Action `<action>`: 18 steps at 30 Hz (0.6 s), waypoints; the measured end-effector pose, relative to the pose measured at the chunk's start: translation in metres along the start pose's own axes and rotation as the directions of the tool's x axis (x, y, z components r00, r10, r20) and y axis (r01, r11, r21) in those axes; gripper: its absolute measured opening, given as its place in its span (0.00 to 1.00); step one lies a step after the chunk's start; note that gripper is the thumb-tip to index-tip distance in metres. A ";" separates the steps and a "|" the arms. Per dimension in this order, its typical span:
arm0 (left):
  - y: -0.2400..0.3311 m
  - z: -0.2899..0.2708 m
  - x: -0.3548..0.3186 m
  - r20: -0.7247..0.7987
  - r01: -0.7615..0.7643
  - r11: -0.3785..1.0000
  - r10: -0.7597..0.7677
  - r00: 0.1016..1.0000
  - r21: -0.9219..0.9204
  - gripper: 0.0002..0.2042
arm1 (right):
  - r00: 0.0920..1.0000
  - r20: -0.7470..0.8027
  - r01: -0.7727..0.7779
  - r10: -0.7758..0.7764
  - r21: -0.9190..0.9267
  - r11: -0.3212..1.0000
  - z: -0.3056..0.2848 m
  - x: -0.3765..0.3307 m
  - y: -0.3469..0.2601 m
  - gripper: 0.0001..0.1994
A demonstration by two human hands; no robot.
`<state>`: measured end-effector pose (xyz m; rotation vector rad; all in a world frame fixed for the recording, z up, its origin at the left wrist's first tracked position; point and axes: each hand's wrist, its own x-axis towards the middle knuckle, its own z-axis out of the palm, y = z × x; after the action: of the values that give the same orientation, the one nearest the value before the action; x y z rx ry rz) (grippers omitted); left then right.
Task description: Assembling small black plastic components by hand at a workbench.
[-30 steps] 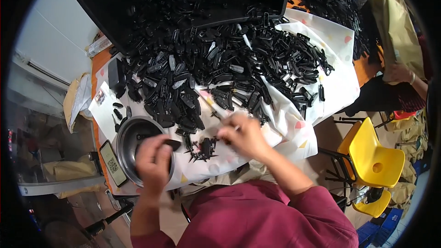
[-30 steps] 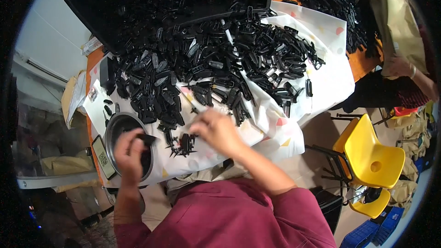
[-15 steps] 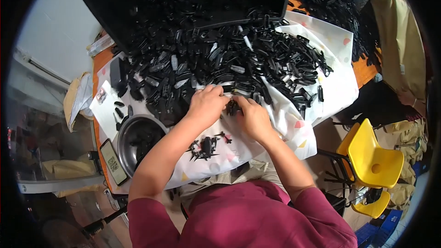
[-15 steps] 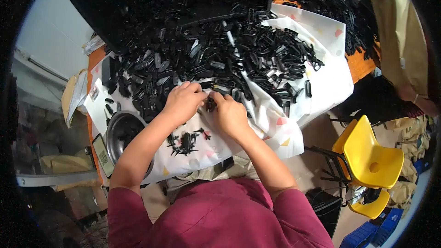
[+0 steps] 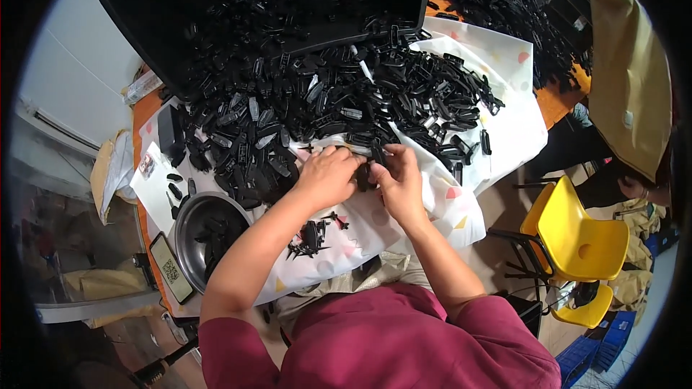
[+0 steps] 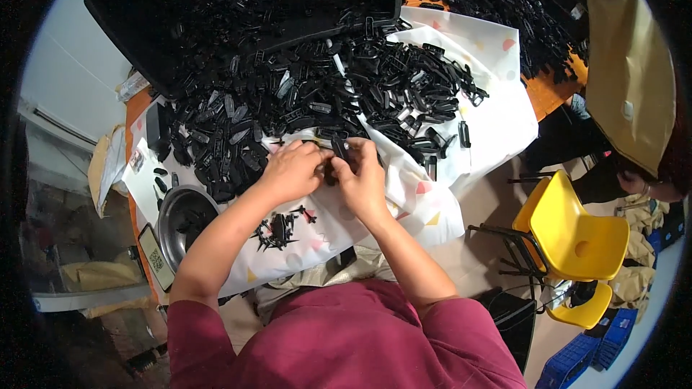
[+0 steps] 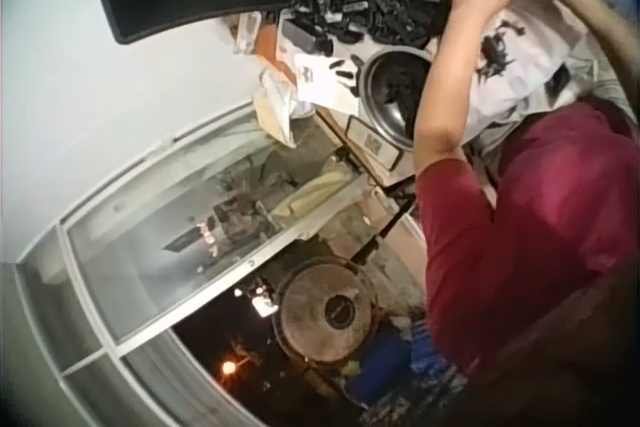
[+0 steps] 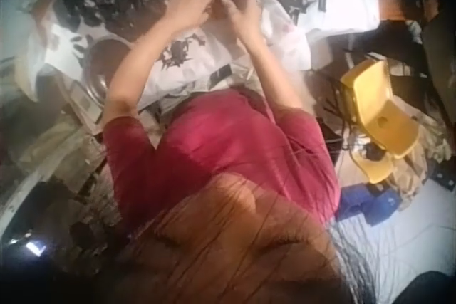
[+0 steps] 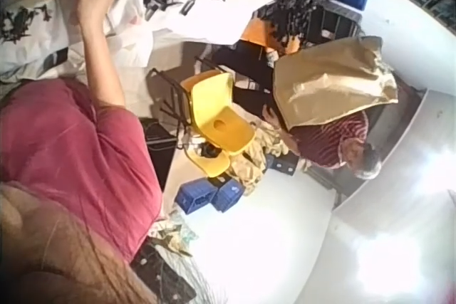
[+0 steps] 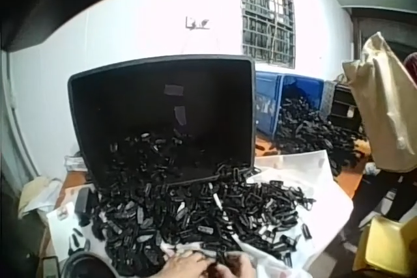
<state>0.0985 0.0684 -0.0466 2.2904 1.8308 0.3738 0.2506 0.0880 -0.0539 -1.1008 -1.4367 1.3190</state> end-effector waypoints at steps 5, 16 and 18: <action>0.027 0.011 0.000 0.032 0.371 0.923 -0.370 0.928 -0.103 0.16 | 0.994 -0.093 0.066 -0.065 0.002 0.998 -0.012 0.000 0.008 0.16; 0.039 -0.026 -0.027 -0.034 0.138 0.310 -0.493 0.869 -0.941 0.05 | 0.988 0.130 -0.134 0.088 0.404 0.905 0.000 -0.018 -0.023 0.13; 0.038 -0.030 -0.035 -0.064 0.130 0.340 -0.505 0.861 -0.931 0.05 | 0.992 0.130 -0.051 0.006 0.347 0.937 0.000 -0.023 -0.035 0.13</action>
<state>0.1171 0.0252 -0.0092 1.0664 1.4987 1.3831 0.2542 0.0639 -0.0203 -0.8158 -1.2152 1.6161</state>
